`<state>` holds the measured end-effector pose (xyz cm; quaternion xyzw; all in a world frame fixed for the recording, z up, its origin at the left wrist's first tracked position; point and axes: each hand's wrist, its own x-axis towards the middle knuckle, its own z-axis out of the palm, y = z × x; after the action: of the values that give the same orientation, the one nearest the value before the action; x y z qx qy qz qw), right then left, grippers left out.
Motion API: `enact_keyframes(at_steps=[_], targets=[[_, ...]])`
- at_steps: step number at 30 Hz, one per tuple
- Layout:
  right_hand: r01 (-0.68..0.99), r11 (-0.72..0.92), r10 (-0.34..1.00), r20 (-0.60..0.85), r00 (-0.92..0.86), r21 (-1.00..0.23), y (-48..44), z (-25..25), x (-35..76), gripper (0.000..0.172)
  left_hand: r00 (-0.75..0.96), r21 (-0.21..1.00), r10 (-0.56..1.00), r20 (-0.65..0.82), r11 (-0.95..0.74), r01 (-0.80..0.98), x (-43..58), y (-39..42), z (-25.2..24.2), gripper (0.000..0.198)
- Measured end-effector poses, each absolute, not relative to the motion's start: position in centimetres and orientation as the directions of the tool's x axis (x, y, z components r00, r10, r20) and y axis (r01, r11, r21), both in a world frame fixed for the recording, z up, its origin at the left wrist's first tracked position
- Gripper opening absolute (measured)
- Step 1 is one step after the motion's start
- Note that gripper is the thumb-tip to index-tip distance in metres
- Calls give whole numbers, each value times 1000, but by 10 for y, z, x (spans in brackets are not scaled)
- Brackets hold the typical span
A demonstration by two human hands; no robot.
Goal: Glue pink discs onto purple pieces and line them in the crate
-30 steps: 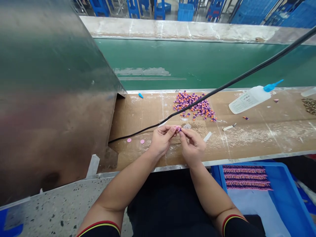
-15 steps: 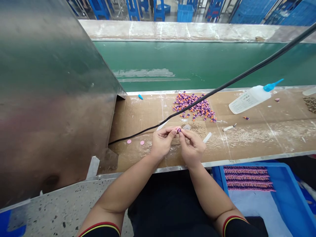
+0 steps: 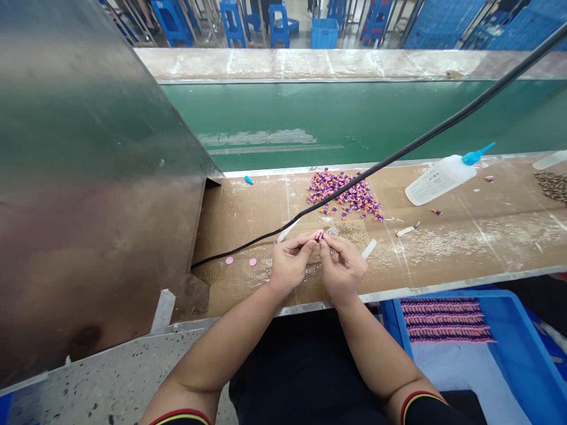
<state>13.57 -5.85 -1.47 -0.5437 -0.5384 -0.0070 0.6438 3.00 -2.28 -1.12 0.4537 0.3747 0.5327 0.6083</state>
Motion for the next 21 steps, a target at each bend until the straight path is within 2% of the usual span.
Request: enact_keyframes(at_steps=[9, 15, 18, 21], targets=[[550, 410, 590, 672, 449, -728, -60, -16, 136, 11, 134, 949, 990, 35, 9, -314, 33, -27, -11, 40], [485, 296, 719, 526, 454, -823, -68, -19, 188, 14, 116, 947, 987, 109, -68, -315, 35, -25, -16, 40], [538, 194, 788, 457, 413, -820, -77, -17, 251, 14, 54, 951, 990, 127, -106, -289, 32, -20, -22, 37], [671, 92, 896, 355, 266, -736, -88, -12, 319, 11, 55, 960, 993, 108, -90, -264, 30, -17, -26, 37]])
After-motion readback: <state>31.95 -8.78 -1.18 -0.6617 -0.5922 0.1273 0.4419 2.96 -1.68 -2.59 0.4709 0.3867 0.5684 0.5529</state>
